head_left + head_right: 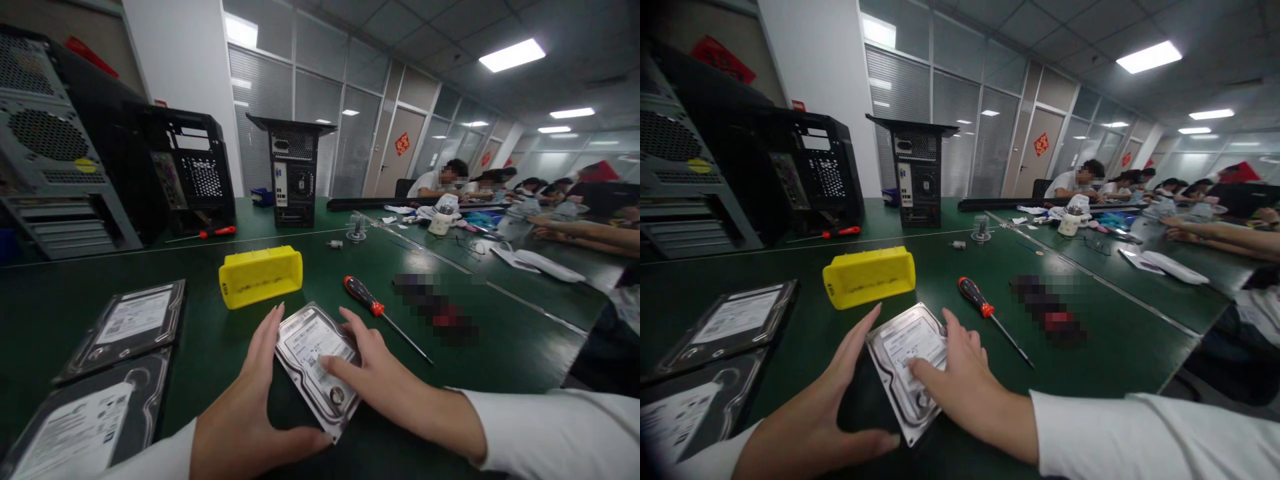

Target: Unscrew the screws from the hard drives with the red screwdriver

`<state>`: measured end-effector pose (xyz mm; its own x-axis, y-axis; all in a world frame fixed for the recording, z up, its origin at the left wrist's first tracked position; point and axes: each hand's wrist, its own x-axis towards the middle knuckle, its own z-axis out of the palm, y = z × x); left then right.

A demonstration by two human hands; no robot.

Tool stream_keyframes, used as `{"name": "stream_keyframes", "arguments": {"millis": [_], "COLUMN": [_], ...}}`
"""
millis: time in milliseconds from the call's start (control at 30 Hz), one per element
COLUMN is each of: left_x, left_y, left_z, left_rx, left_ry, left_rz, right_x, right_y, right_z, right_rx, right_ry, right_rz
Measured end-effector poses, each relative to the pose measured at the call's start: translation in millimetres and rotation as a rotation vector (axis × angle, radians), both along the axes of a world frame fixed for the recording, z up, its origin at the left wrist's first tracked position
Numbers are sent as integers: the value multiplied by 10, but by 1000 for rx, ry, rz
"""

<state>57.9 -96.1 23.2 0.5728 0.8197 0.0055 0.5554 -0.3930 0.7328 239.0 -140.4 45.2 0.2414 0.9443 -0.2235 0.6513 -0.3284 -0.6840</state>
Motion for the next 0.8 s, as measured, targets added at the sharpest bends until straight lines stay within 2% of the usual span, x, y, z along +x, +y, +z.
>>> {"name": "stream_keyframes", "arguments": {"millis": [133, 267, 300, 367, 400, 433, 500, 567, 633, 700, 800], "left_x": [-95, -83, -46, 50, 99, 141, 185, 172, 126, 79, 60], "left_y": [36, 179, 214, 274, 298, 318, 346, 363, 372, 369, 336], "left_z": [-48, -200, -258, -394, -464, -530, -635, -690, -698, -674, -612], "left_rx": [40, 157, 207, 308, 346, 407, 545, 615, 622, 609, 605], "left_ry": [-23, -52, -58, -25, 0, 25, 66, 94, 102, 93, 79], "left_rz": [-116, -187, -164, -12, 47, 51, -6, -33, -24, -12, -1], "right_x": [41, 31, 50, 129, 185, 251, 397, 547, 683, 786, 848], "right_y": [-79, -139, -107, 58, 196, 371, 809, 1300, 1761, 2125, 2444], "right_z": [14, -54, -69, -77, -63, -36, 57, 170, 252, 257, 103], "right_rx": [-59, -98, -71, 38, 156, 235, 353, 433, 419, 360, 274], "right_ry": [185, 190, 154, 46, -50, -97, -182, -292, -410, -521, -662], "right_rz": [13, 98, 102, 74, 65, 57, 60, 79, 102, 119, 124]}}
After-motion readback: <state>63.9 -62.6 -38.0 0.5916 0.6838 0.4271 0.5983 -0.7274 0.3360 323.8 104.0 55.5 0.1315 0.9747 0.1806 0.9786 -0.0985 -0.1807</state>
